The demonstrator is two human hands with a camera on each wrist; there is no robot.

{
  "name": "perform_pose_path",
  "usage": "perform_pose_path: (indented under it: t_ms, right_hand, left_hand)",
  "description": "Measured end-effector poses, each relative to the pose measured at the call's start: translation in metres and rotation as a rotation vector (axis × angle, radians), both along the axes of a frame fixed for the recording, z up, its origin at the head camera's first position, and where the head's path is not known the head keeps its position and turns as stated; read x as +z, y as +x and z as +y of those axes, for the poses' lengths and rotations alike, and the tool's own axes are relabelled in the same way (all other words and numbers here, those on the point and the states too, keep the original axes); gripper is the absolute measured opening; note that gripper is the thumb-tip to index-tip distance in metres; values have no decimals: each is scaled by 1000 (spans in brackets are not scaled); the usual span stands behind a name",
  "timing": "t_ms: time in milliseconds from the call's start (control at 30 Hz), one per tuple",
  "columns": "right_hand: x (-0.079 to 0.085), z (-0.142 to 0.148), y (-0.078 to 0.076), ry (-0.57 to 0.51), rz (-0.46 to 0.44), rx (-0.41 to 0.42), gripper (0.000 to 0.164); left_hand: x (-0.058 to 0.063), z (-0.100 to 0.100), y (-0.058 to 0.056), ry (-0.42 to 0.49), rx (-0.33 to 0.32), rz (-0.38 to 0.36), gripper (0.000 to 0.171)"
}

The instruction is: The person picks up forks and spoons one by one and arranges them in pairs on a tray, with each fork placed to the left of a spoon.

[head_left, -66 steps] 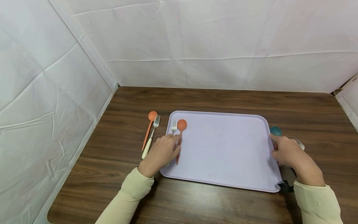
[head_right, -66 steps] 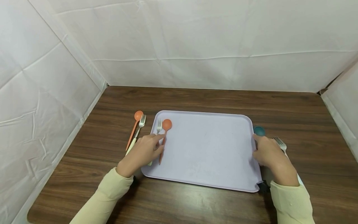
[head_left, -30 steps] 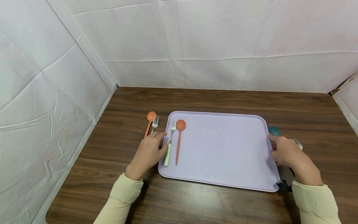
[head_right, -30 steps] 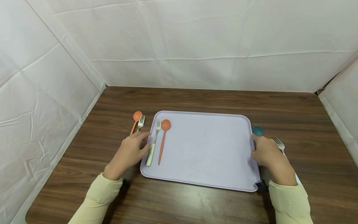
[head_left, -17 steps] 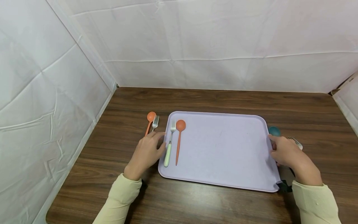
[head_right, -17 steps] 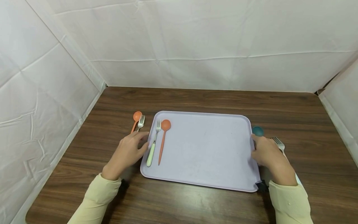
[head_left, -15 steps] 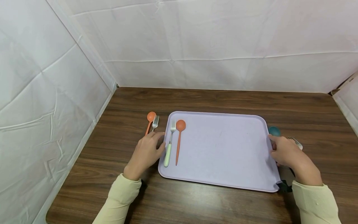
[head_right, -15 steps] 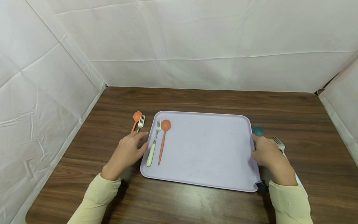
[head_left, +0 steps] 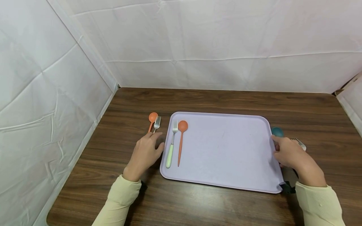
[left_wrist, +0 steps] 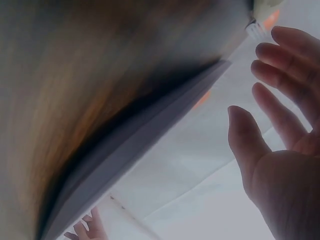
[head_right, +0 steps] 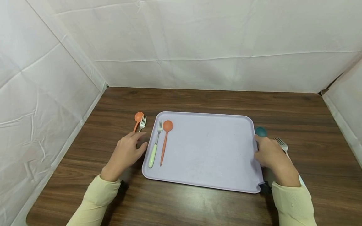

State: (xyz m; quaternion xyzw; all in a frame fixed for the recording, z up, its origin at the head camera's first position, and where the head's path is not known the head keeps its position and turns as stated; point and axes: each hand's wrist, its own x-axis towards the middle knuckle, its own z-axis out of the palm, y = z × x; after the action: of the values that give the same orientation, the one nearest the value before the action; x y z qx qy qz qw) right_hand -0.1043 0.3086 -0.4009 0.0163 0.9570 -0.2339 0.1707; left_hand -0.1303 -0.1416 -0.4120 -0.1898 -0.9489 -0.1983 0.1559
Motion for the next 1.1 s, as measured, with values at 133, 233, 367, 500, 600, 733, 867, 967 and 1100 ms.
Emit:
perform_pose_path:
  t_ms: [133, 233, 367, 500, 600, 733, 867, 967, 1100]
  right_hand:
    - [0, 1, 0, -5, -2, 0, 62]
    - [0, 1, 0, -8, -2, -1, 62]
    - [0, 1, 0, -7, 2, -1, 62]
    - [0, 1, 0, -6, 3, -1, 63]
    - [-1, 0, 0, -4, 6, -1, 62]
    - [-1, 0, 0, -6, 9, -1, 62]
    - [0, 1, 0, -8, 5, -1, 62]
    - [0, 0, 0, -9, 3, -2, 62]
    - [0, 1, 0, -12, 1, 1, 62]
  left_hand:
    - [-1, -2, 0, -4, 29, -21, 35]
    - [-2, -3, 0, -6, 47, -30, 36]
    - [-1, -4, 0, -8, 66, -30, 36]
    - [-1, -5, 1, -19, 83, -37, 37]
    - [-1, -6, 2, -31, 100, -59, 38]
    - [1, -7, 3, -48, 127, -97, 40]
    - [2, -8, 4, -73, 146, -129, 43]
    - [2, -8, 4, -97, 162, -158, 43]
    - [3, -9, 5, -117, 187, -219, 43]
